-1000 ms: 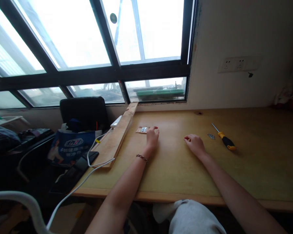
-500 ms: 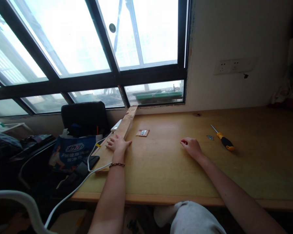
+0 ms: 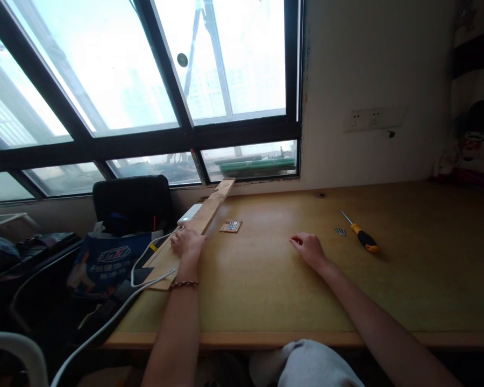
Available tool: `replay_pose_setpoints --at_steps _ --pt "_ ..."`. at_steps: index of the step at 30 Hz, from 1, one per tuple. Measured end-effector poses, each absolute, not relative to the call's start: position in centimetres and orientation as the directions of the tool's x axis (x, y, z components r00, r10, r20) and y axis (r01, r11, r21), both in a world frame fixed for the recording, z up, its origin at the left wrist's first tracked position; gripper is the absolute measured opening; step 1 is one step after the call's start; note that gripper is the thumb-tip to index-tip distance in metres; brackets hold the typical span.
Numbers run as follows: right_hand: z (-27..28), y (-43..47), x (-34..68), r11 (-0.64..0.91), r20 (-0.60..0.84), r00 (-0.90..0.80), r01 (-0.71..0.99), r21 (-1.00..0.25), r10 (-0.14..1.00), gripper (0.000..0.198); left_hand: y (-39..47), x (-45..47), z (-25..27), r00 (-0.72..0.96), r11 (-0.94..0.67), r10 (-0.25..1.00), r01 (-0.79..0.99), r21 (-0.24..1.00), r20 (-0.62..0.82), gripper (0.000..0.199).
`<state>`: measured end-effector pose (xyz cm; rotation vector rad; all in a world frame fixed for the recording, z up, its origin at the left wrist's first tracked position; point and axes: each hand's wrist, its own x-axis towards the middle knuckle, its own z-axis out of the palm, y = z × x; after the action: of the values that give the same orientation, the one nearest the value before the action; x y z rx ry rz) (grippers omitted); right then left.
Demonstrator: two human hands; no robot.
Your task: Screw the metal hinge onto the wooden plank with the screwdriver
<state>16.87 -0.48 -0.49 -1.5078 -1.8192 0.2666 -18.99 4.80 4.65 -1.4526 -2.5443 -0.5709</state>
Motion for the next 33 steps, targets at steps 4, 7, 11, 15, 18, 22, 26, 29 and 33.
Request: replay_pose_setpoints --at_steps 4,7,11,15,18,22,26,29,33 --pt "-0.5 -0.5 16.2 0.318 0.402 0.005 0.604 -0.731 0.916 0.025 4.3 -17.0 6.3 -0.371 0.303 0.859 0.924 0.232 0.354 0.072" --pt "-0.8 -0.1 15.3 0.273 0.295 0.028 0.299 -0.914 0.955 0.029 3.8 -14.6 6.9 -0.235 0.13 0.892 0.952 0.277 0.387 0.07" --pt "-0.7 0.2 14.1 0.118 0.119 0.008 -0.199 -0.973 0.993 0.04 2.3 -10.2 6.5 -0.051 -0.107 0.922 0.919 0.379 0.383 0.068" --pt "0.1 -0.4 13.2 0.097 0.12 -0.022 -0.461 -0.882 0.993 0.04 0.2 -5.6 5.5 0.14 -0.33 0.9 0.838 0.435 0.413 0.073" --pt "0.2 -1.1 13.0 0.188 0.183 0.054 -0.457 -0.87 0.982 0.04 -1.2 -3.0 4.6 0.214 -0.418 0.883 0.765 0.489 0.418 0.074" --pt "-0.2 -1.3 13.6 0.231 0.173 0.186 -0.354 -0.906 0.967 0.037 -2.3 -1.1 3.5 0.197 -0.409 0.899 0.695 0.59 0.392 0.071" --pt "0.3 -0.7 15.2 0.277 0.218 0.232 -0.267 -0.923 0.948 0.033 -3.0 -0.6 3.7 0.205 -0.435 0.895 0.594 0.677 0.395 0.075" --pt "1.2 -0.5 16.8 0.299 0.239 0.236 -0.266 -0.916 0.942 0.03 -2.6 -1.1 4.5 0.174 -0.355 0.935 0.476 0.805 0.309 0.075" --pt "2.4 -0.6 18.4 0.282 0.237 0.164 -0.372 -0.884 0.958 0.031 -1.2 -2.2 5.2 0.19 0.005 0.98 0.247 0.969 -0.054 0.059"
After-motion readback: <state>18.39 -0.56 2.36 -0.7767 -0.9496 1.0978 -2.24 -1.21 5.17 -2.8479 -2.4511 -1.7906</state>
